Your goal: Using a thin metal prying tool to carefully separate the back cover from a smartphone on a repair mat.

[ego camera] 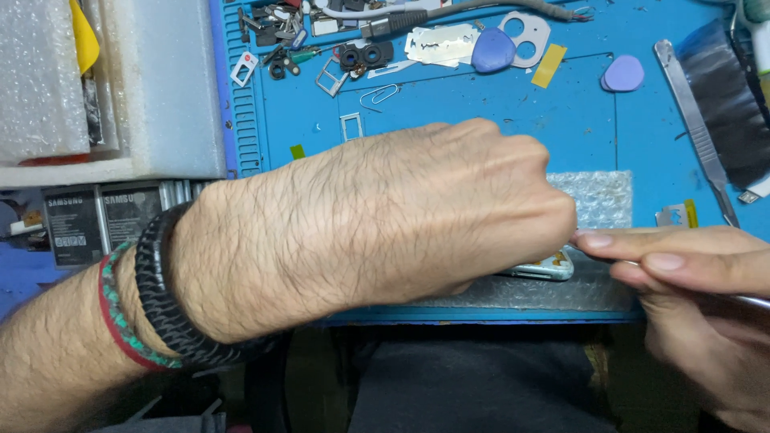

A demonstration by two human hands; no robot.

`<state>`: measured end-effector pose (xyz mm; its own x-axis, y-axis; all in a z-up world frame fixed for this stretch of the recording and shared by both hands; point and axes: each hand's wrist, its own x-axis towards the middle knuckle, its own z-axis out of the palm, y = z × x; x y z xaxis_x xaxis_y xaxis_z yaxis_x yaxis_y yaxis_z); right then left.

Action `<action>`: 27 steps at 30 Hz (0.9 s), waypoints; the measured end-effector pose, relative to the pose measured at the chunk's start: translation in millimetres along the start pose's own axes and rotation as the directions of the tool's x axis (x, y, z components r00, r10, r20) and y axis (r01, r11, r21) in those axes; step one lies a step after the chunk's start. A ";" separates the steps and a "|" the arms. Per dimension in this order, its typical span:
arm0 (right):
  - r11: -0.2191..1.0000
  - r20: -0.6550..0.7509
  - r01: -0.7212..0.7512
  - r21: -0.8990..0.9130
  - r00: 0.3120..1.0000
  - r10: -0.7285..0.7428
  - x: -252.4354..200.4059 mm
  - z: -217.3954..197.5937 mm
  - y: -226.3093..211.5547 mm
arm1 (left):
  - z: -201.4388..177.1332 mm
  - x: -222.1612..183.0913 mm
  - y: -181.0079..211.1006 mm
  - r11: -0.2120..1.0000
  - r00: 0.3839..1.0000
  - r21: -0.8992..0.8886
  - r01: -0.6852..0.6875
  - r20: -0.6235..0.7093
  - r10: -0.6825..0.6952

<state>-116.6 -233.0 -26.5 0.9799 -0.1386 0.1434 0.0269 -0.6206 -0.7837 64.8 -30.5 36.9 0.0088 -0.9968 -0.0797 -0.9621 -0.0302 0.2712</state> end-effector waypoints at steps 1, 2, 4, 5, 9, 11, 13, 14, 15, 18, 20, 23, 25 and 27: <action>0.998 0.005 0.062 -0.005 0.998 -0.062 -1.3 0.4 2.0 | 0.5 1.8 1.1 1.000 0.999 0.024 0.008 0.034 -0.009; 0.998 0.005 0.062 -0.006 0.998 -0.062 1.1 -1.0 0.8 | 1.3 2.0 1.6 1.000 0.999 0.024 0.009 0.033 -0.009; 0.987 0.030 0.157 0.038 0.987 -0.158 6.0 -3.7 -1.8 | 3.1 2.3 2.6 0.999 1.000 0.045 0.018 -0.005 -0.018; 0.987 0.033 0.157 0.038 0.987 -0.158 5.9 -2.1 -1.1 | 3.9 1.2 1.9 0.999 1.000 0.043 0.020 -0.006 -0.020; 1.000 0.032 0.003 0.020 0.999 -0.004 4.6 -3.3 -4.2 | 6.3 -2.1 0.3 1.000 0.996 -0.006 -0.006 -0.092 0.005; 0.998 0.034 0.044 0.048 0.998 -0.046 5.0 -5.6 -4.6 | 7.3 -3.1 -0.4 1.000 0.994 -0.009 -0.017 -0.110 0.016; 0.995 0.051 0.065 0.070 0.996 -0.069 9.0 -6.1 -0.3 | 7.9 -3.9 -1.7 0.999 0.989 -0.030 -0.036 -0.143 0.032; 0.995 0.052 0.065 0.070 0.996 -0.069 11.3 -6.1 -1.4 | 8.3 -4.2 -2.1 0.999 0.989 -0.031 -0.036 -0.144 0.031; 0.994 0.061 0.055 0.099 0.996 -0.061 13.6 -6.2 -2.6 | 8.5 -4.4 -2.4 0.999 0.988 -0.019 -0.044 -0.146 0.040; 0.994 0.078 0.057 0.089 0.995 -0.064 14.9 -8.4 -5.0 | 10.2 -4.3 1.0 0.999 0.988 0.008 -0.035 -0.152 0.035; 0.996 0.087 0.069 0.049 0.993 -0.074 9.1 -13.3 -2.8 | 8.8 -3.3 6.2 1.000 0.987 0.022 -0.019 -0.156 0.022; 0.953 0.182 0.001 0.303 0.982 -0.059 -12.8 -25.2 27.4 | 8.7 -1.6 17.4 0.996 0.996 -0.021 0.082 -0.031 -0.083; 0.897 0.241 0.165 0.410 0.929 -0.281 -31.8 -32.9 76.1 | 12.6 -1.4 23.4 0.993 0.993 -0.016 0.120 0.000 -0.120; 0.918 0.222 0.195 0.345 0.934 -0.281 -46.3 -34.5 76.3 | 9.9 -6.6 33.0 0.986 0.987 -0.051 0.160 -0.026 -0.161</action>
<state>-166.8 -300.5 -72.1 0.9512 0.2163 0.2203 0.2837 -0.3307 -0.9001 30.3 -24.2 36.8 0.1707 -0.9805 -0.0973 -0.9331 -0.1925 0.3039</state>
